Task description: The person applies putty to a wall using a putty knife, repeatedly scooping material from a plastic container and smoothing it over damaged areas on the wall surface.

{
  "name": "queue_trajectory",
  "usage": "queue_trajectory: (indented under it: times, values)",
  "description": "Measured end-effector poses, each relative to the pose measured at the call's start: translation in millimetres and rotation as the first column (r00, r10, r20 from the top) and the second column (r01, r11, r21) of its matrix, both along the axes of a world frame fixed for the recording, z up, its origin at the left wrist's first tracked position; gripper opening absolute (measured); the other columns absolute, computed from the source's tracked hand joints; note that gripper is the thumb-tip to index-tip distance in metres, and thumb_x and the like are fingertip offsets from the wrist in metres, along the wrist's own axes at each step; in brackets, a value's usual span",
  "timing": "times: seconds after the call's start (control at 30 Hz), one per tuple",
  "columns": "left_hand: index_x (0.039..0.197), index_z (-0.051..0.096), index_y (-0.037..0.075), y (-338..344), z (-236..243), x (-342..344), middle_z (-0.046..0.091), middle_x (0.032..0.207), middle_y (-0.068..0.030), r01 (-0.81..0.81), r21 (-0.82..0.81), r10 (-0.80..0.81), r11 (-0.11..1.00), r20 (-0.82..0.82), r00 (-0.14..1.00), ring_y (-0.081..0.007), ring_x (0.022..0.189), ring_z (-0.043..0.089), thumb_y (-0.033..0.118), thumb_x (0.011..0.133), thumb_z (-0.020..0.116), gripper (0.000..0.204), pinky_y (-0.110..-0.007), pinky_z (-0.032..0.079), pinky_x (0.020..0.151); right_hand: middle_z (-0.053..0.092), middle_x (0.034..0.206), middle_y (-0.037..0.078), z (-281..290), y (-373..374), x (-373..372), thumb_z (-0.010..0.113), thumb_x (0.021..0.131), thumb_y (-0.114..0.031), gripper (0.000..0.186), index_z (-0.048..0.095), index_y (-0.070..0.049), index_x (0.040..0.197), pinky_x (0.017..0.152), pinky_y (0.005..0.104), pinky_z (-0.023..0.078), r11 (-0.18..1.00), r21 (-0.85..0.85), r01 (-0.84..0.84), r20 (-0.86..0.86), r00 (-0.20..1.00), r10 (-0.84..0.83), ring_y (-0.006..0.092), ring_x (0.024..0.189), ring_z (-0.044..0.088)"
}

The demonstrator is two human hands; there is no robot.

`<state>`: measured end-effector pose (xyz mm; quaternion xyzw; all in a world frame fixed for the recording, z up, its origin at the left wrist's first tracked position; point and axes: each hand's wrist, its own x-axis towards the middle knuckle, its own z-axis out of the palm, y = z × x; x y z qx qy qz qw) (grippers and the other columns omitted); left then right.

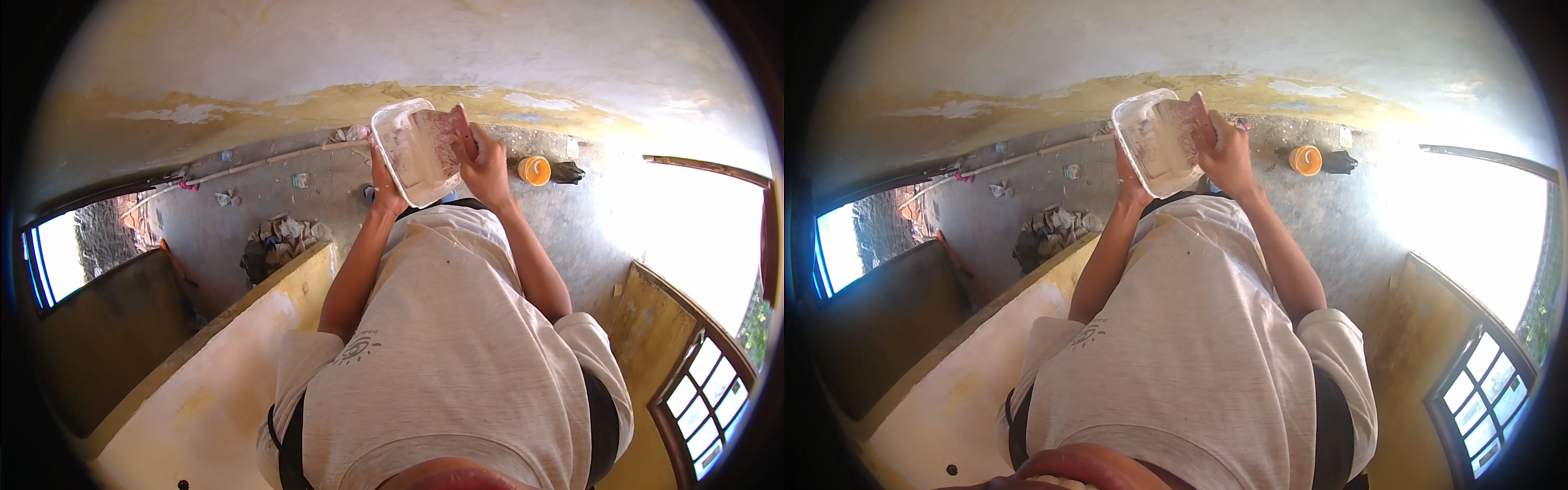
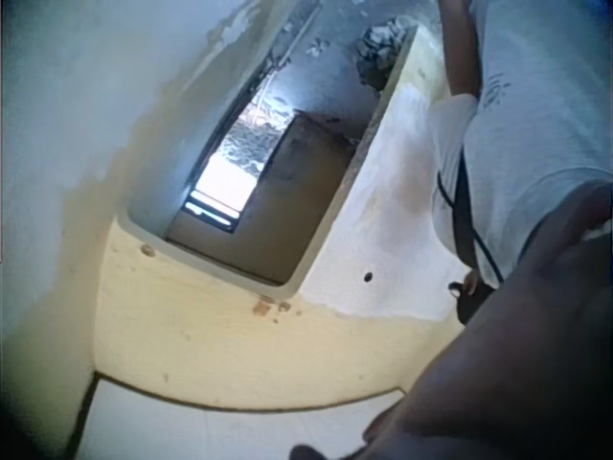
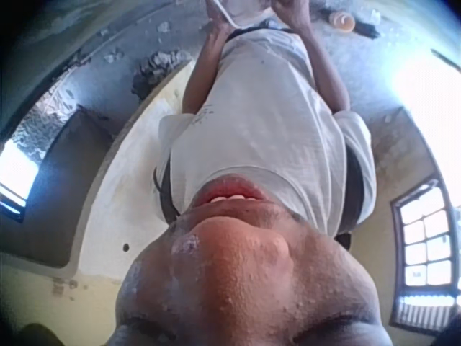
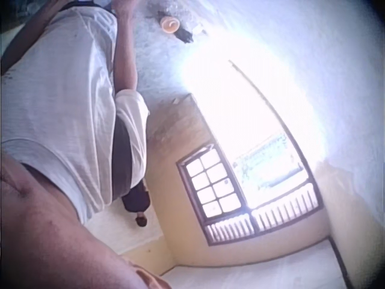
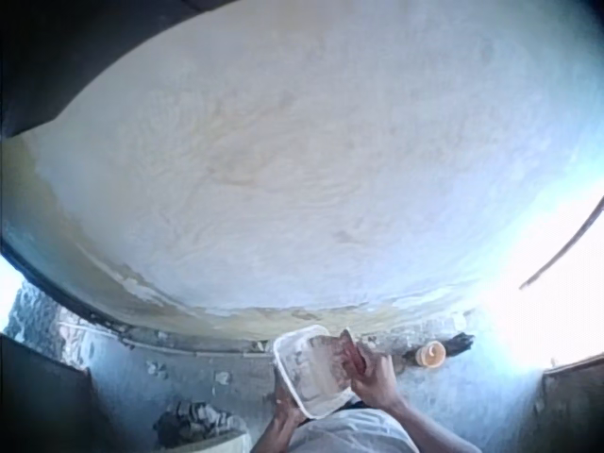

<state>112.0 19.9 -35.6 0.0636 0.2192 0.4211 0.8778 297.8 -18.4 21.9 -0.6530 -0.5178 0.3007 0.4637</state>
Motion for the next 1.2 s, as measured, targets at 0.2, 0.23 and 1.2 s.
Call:
queue_trajectory:
  times: [0.2, 0.23, 1.2]
  values:
    - [0.152, 0.043, 0.013, 4.2, -1.8, 1.3, 0.056, 0.144, -0.0109, 0.023, 0.144, 0.003, 0.989, -0.182, 0.983, -0.0282, 0.128, 0.059, 0.077, 0.099, 0.03, 0.084, -0.047, 0.053, 0.106, 0.056, 0.063, 0.022, -10.5, 5.8, -32.3, 0.067, 0.094, -0.008, 0.015, 0.057, 0.002, 0.091, 0.053, 0.0411, 0.043, 0.994, 0.102, -0.049, 0.007, 0.999, 0.048, 0.0392, 0.053, 0.054]
    - [0.152, 0.043, 0.013, 5.7, -1.8, -2.0, 0.057, 0.143, -0.0108, 0.036, 0.126, -0.012, 0.991, -0.188, 0.982, -0.0278, 0.127, 0.06, 0.077, 0.099, 0.029, 0.084, -0.046, 0.054, 0.105, 0.056, 0.063, 0.022, -10.0, 8.7, -35.9, 0.067, 0.094, -0.008, 0.014, 0.058, 0.003, 0.091, 0.053, 0.0412, 0.043, 0.992, 0.103, -0.067, -0.012, 0.998, 0.069, 0.0398, 0.053, 0.054]
    - [0.147, 0.048, 0.009, 145.6, 7.6, -185.9, 0.065, 0.132, -0.0119, 0.258, 0.062, -0.251, 0.964, -0.095, 0.963, -0.026, 0.114, 0.068, 0.082, 0.096, 0.017, 0.094, -0.042, 0.059, 0.096, 0.059, 0.07, 0.015, 4.9, 120.1, -221.2, 0.068, 0.094, -0.015, 0.019, 0.061, 0.003, 0.091, 0.059, 0.0398, 0.045, 0.995, -0.089, -0.044, -0.024, 0.999, 0.042, 0.0265, 0.06, 0.052]
